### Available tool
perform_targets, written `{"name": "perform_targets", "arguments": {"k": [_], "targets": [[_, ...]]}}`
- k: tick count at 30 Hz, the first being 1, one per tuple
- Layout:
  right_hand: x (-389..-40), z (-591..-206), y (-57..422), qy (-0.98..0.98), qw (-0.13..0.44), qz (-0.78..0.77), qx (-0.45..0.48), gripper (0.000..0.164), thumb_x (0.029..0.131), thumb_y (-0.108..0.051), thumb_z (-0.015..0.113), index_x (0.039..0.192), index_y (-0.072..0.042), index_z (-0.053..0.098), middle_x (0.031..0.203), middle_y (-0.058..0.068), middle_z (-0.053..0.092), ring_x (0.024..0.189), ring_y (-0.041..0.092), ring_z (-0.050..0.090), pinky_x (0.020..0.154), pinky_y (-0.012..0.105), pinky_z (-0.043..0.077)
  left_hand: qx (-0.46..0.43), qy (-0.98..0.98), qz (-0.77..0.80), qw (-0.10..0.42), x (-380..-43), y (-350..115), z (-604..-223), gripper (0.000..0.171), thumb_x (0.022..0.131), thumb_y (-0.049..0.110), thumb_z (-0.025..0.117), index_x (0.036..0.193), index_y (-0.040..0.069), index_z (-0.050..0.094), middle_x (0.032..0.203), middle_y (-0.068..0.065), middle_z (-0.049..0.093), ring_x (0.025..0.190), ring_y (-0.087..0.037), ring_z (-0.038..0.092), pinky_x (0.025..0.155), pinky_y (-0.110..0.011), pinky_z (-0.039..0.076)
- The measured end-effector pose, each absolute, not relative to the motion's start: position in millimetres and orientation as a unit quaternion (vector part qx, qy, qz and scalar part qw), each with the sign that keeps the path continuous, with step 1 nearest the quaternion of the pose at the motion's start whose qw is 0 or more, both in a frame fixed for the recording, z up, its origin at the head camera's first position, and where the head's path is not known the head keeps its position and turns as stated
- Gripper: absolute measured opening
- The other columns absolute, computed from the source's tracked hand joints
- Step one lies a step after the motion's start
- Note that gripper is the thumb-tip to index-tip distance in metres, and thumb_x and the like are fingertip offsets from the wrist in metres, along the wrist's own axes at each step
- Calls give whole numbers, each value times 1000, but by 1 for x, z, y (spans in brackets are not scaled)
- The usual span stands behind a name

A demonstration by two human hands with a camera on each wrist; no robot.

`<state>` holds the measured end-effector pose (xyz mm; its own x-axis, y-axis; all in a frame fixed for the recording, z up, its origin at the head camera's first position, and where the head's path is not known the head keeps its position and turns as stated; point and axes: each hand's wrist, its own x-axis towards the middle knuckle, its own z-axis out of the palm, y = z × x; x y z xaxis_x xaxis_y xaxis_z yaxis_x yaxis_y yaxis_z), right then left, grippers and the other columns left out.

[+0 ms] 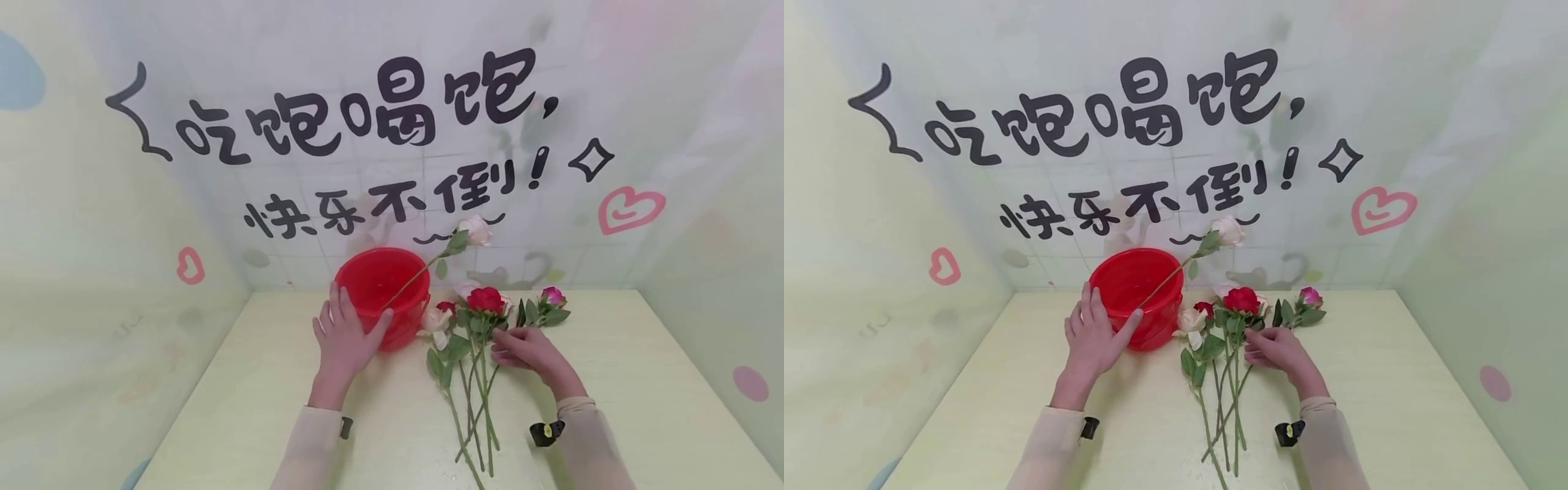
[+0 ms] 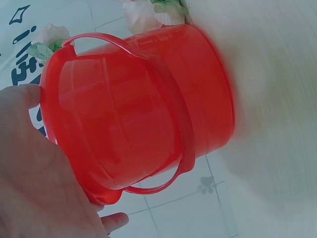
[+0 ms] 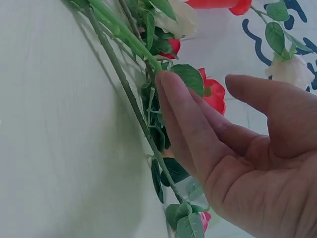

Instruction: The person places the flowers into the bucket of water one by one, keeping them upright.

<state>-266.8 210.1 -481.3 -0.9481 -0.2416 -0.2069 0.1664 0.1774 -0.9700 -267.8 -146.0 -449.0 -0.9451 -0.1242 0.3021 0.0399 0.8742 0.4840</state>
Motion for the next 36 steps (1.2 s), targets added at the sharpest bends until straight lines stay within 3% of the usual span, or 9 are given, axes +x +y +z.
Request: {"name": "perform_targets", "arguments": {"k": [3, 6, 12, 21, 36], "targets": [[-266, -485, 206, 764, 159, -625, -31, 55, 108, -25, 62, 134, 23, 54, 118, 32, 70, 102, 31, 76, 87, 35, 63, 24, -955, -253, 151, -268, -147, -451, 110, 90, 61, 70, 167, 4, 15, 171, -17, 15, 152, -48, 23, 116, -80, 20], [-265, -490, 201, 772, 164, -613, -39, 49, 105, -20, 66, 129, 21, 59, 111, 28, 73, 99, 31, 76, 87, 38, 63, 26, -955, -260, 140, -266, -148, -451, 111, 90, 63, 68, 167, 4, 14, 172, -16, 13, 153, -49, 20, 116, -81, 16], [-264, -495, 189, 786, 155, -599, -20, 34, 100, -12, 73, 117, 16, 67, 98, 19, 73, 83, 23, 75, 78, 37, 65, 30, -956, -263, 130, -264, -148, -452, 110, 91, 64, 67, 167, 5, 12, 173, -15, 12, 153, -48, 20, 117, -81, 16], [-265, -492, 181, 807, 145, -573, -1, 28, 96, -5, 75, 111, 15, 63, 91, 18, 72, 71, 20, 74, 69, 35, 65, 28, -955, -265, 128, -265, -147, -449, 111, 91, 63, 67, 168, 6, 11, 173, -15, 12, 153, -48, 21, 116, -81, 17], [-269, -497, 195, 758, 166, -630, -31, 30, 99, 0, 69, 120, 21, 63, 106, 21, 73, 81, 16, 73, 77, 32, 64, 29, -954, -267, 134, -265, -147, -448, 112, 90, 62, 68, 168, 6, 11, 173, -15, 11, 153, -47, 22, 116, -81, 19]]}}
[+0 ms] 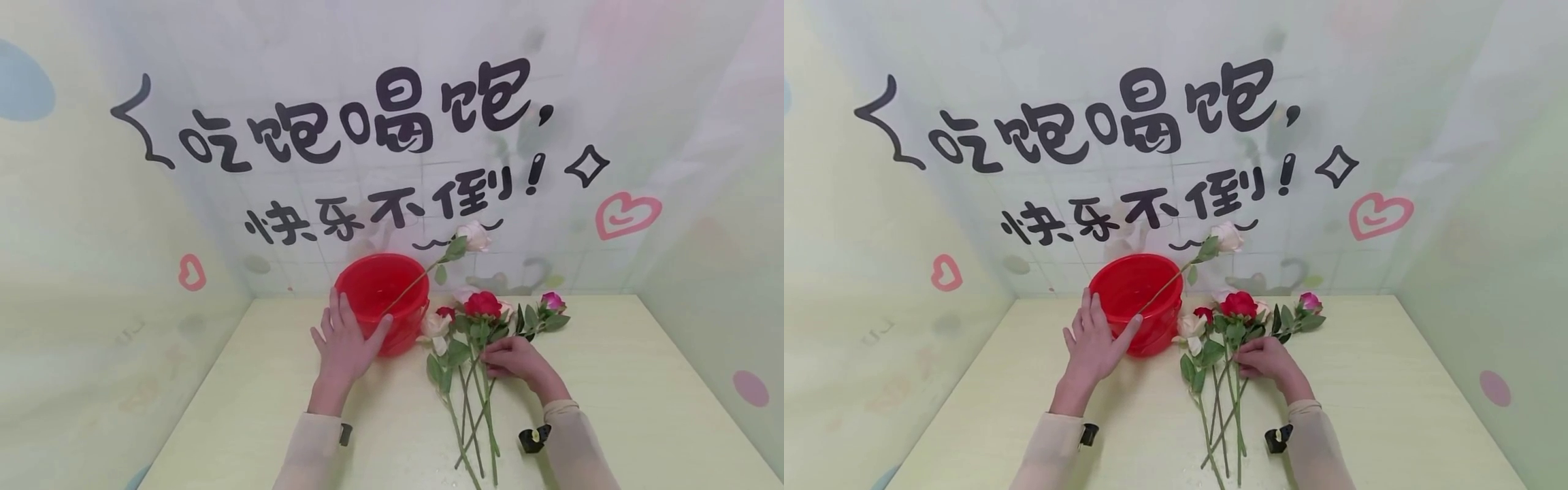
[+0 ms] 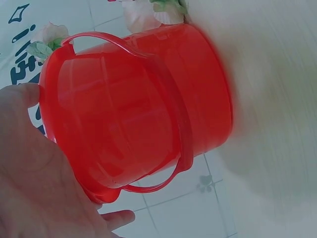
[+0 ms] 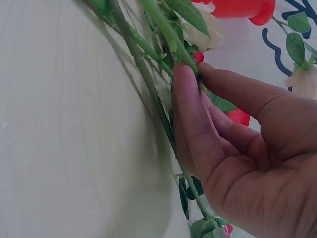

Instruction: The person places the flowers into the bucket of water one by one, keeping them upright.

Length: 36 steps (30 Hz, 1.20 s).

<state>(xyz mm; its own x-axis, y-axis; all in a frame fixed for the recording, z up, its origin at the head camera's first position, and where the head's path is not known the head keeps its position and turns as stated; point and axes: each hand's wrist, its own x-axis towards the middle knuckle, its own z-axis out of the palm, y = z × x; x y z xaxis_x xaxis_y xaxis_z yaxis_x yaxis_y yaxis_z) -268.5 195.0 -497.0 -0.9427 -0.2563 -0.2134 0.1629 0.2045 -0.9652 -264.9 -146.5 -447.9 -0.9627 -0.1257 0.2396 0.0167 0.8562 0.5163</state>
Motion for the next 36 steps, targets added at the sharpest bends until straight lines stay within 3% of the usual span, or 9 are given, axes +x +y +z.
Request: {"name": "perform_targets", "arguments": {"k": [12, 24, 29, 36], "targets": [[-271, -469, 208, 715, 141, -683, -56, 37, 104, -8, 65, 130, 17, 56, 115, 16, 69, 94, 18, 73, 85, 29, 62, 31, -956, -261, 133, -265, -147, -449, 112, 90, 63, 68, 168, 6, 10, 172, -16, 14, 151, -46, 25, 115, -80, 21], [-277, -407, 224, 697, 35, -712, -78, 46, 108, -12, 62, 139, 18, 48, 107, -1, 71, 97, 12, 73, 92, 28, 60, 28, -955, -258, 147, -266, -147, -450, 111, 90, 61, 69, 167, 5, 12, 171, -17, 16, 149, -46, 29, 114, -80, 24], [-281, -386, 224, 662, 1, -745, -76, 35, 105, -11, 66, 131, 10, 56, 106, -5, 74, 97, 10, 73, 90, 25, 60, 30, -954, -264, 140, -265, -146, -449, 111, 90, 60, 70, 167, 5, 12, 170, -17, 16, 148, -46, 29, 114, -80, 23], [-289, -367, 216, 599, -42, -797, -71, 19, 103, -9, 69, 118, 0, 62, 103, 1, 76, 92, 12, 76, 89, 27, 60, 30, -953, -266, 144, -264, -147, -450, 112, 89, 60, 71, 168, 7, 11, 171, -16, 17, 149, -46, 29, 115, -80, 22]]}}
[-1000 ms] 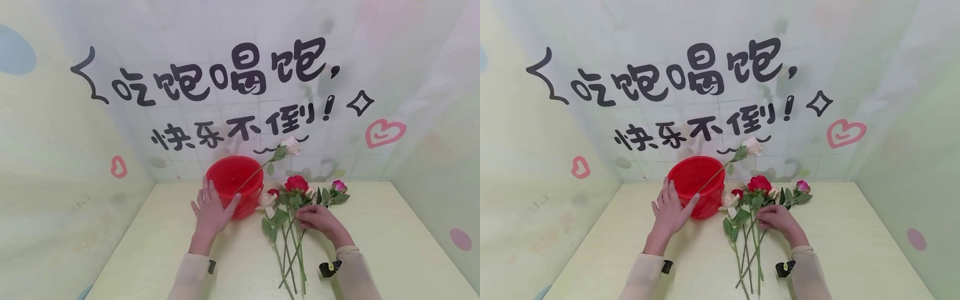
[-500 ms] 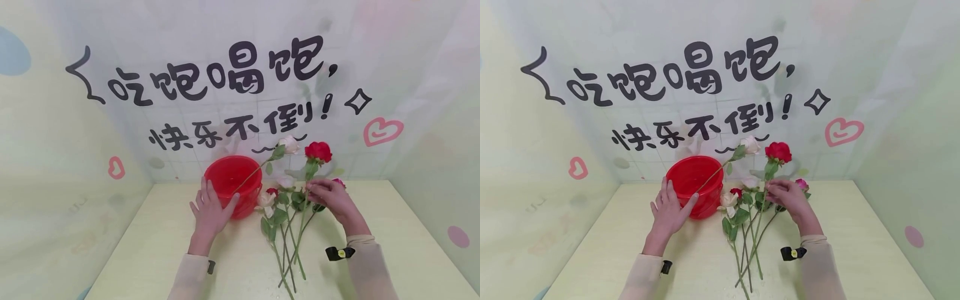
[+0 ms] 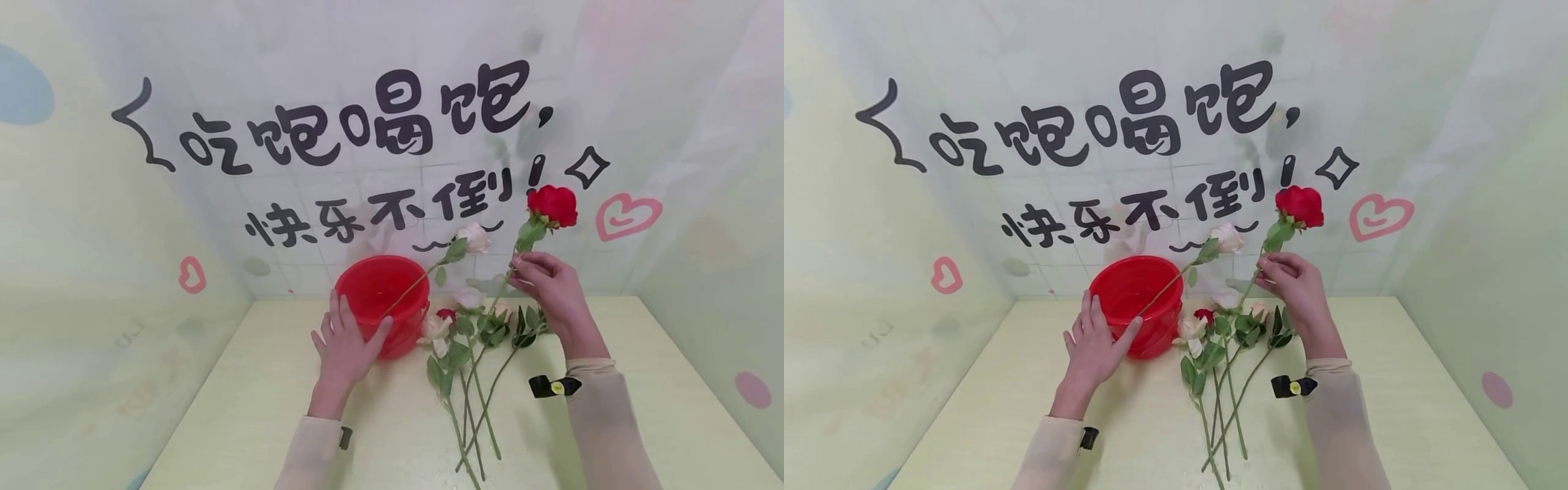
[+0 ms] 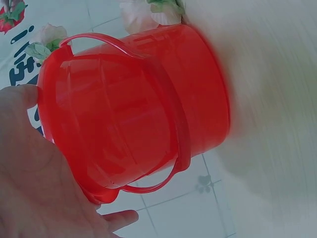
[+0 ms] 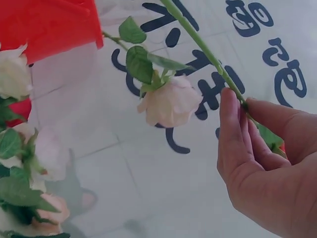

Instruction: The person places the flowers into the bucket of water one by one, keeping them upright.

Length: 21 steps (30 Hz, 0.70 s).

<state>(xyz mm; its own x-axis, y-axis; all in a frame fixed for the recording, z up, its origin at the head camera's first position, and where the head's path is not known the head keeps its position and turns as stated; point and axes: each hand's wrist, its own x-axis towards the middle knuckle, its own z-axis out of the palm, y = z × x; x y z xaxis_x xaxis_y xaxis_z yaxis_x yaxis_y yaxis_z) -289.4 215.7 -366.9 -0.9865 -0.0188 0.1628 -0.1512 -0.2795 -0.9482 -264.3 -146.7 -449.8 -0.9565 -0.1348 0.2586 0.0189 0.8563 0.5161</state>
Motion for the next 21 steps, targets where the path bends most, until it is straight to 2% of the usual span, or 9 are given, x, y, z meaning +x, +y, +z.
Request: {"name": "perform_targets", "arguments": {"k": [8, 14, 21], "targets": [[-299, -350, 201, -555, 88, 826, 45, 31, 99, -12, 74, 124, 0, 60, 108, 6, 72, 93, 14, 72, 91, 28, 59, 30, -952, -268, 146, -264, -147, -450, 112, 90, 60, 70, 168, 7, 11, 170, -16, 18, 149, -46, 29, 115, -80, 22], [-308, -343, 185, -506, 136, 852, 18, 25, 97, -7, 75, 119, 2, 64, 107, 8, 72, 89, 16, 73, 88, 29, 61, 29, -949, -275, 150, -262, -146, -449, 113, 88, 59, 74, 168, 8, 12, 170, -15, 20, 148, -46, 31, 115, -79, 23], [-320, -337, 168, -479, 172, 861, -5, 22, 98, -7, 74, 117, 1, 65, 113, 13, 68, 95, 20, 70, 88, 28, 61, 29, -949, -272, 157, -262, -146, -450, 111, 89, 59, 72, 168, 8, 13, 171, -14, 19, 147, -46, 33, 114, -78, 27]]}}
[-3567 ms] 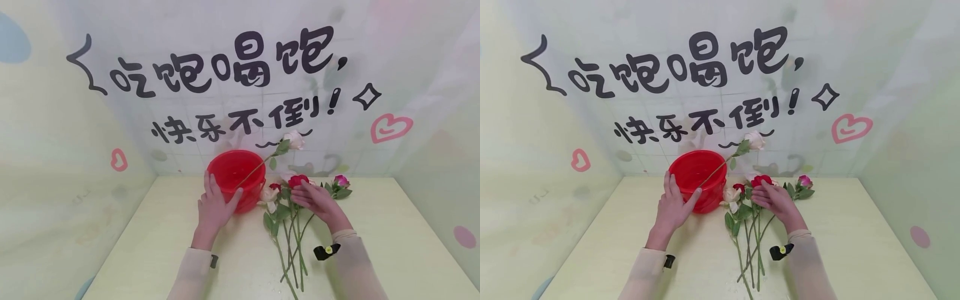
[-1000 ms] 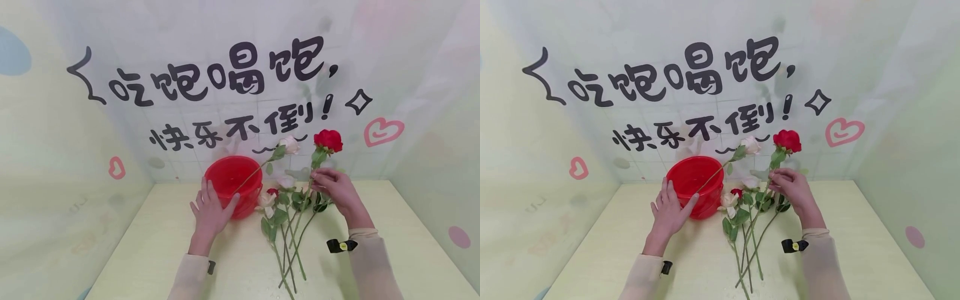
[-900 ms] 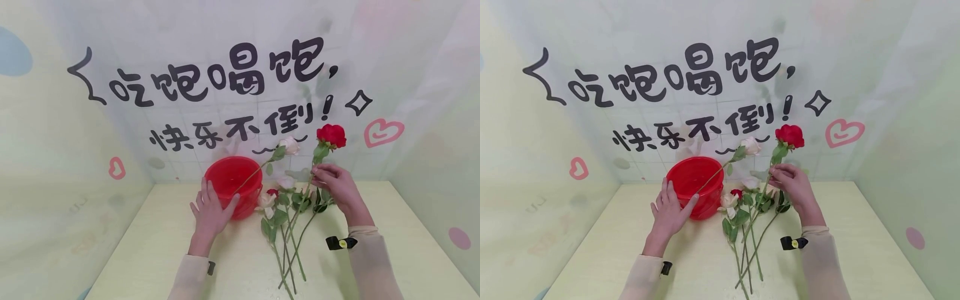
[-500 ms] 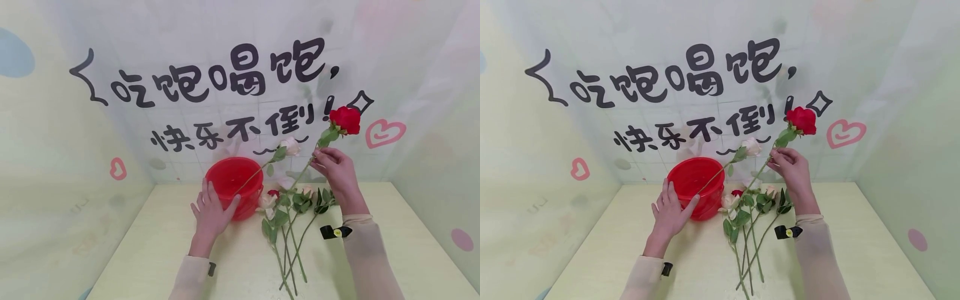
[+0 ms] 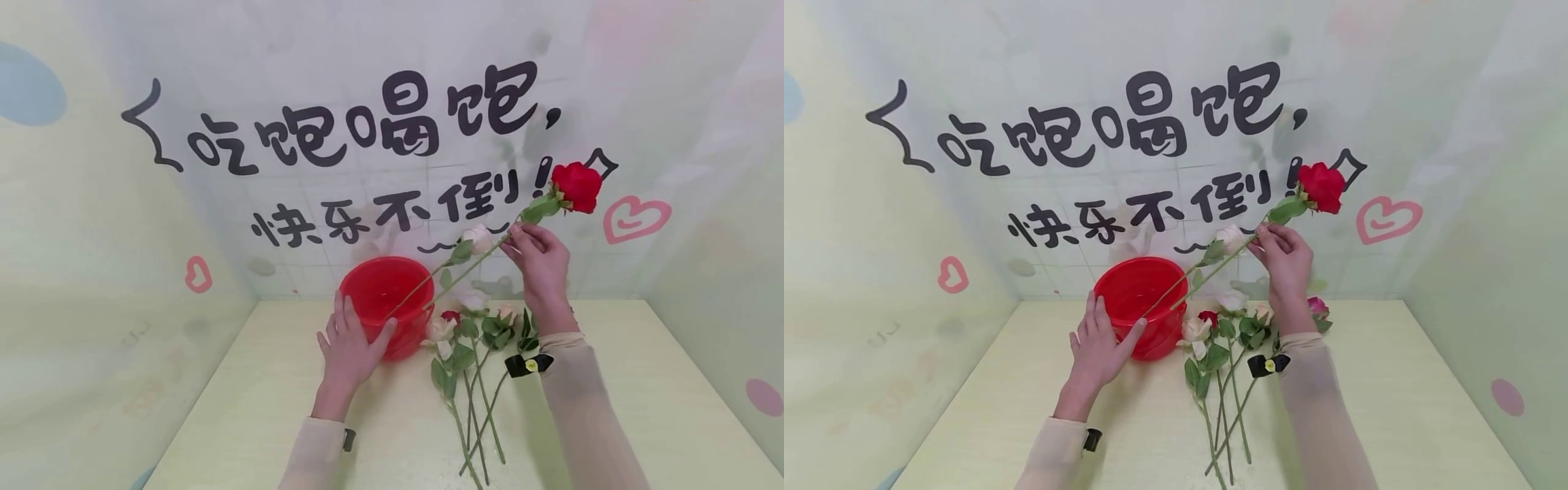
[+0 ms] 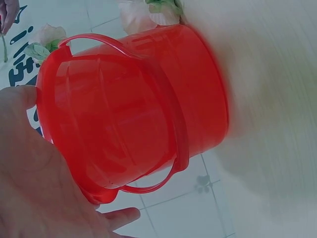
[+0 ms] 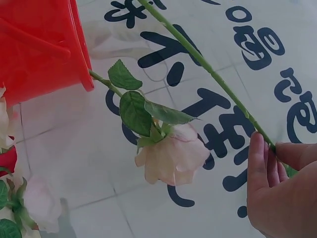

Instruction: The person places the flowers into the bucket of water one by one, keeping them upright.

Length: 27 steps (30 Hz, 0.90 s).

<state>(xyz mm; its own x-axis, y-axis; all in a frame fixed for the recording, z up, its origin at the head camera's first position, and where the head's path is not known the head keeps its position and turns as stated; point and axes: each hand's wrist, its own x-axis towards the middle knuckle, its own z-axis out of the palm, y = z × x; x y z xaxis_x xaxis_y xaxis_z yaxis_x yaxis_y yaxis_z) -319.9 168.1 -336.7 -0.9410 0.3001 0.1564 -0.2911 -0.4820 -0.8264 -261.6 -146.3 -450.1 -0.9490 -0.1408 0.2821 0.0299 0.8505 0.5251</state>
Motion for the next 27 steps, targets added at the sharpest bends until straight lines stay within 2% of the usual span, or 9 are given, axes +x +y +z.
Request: {"name": "perform_targets", "arguments": {"k": [11, 21, 27], "targets": [[-337, -342, 148, -469, 183, 864, -22, 18, 98, -5, 74, 112, 0, 65, 104, 10, 69, 91, 20, 69, 85, 29, 62, 36, -951, -266, 150, -259, -144, -446, 112, 89, 59, 73, 168, 8, 12, 171, -12, 18, 147, -44, 33, 115, -76, 29], [-341, -370, 122, -483, 189, 855, -19, 16, 100, -4, 72, 112, 2, 63, 95, 8, 65, 87, 18, 70, 85, 30, 62, 38, -946, -279, 159, -255, -142, -449, 112, 87, 57, 76, 167, 7, 15, 169, -13, 22, 146, -44, 36, 113, -77, 31], [-340, -378, 105, -492, 192, 849, -6, 15, 100, -1, 71, 111, 5, 63, 91, 5, 66, 85, 17, 71, 85, 32, 63, 35, -946, -279, 159, -257, -142, -446, 111, 88, 58, 74, 168, 8, 14, 170, -12, 20, 146, -44, 35, 114, -77, 29]]}}
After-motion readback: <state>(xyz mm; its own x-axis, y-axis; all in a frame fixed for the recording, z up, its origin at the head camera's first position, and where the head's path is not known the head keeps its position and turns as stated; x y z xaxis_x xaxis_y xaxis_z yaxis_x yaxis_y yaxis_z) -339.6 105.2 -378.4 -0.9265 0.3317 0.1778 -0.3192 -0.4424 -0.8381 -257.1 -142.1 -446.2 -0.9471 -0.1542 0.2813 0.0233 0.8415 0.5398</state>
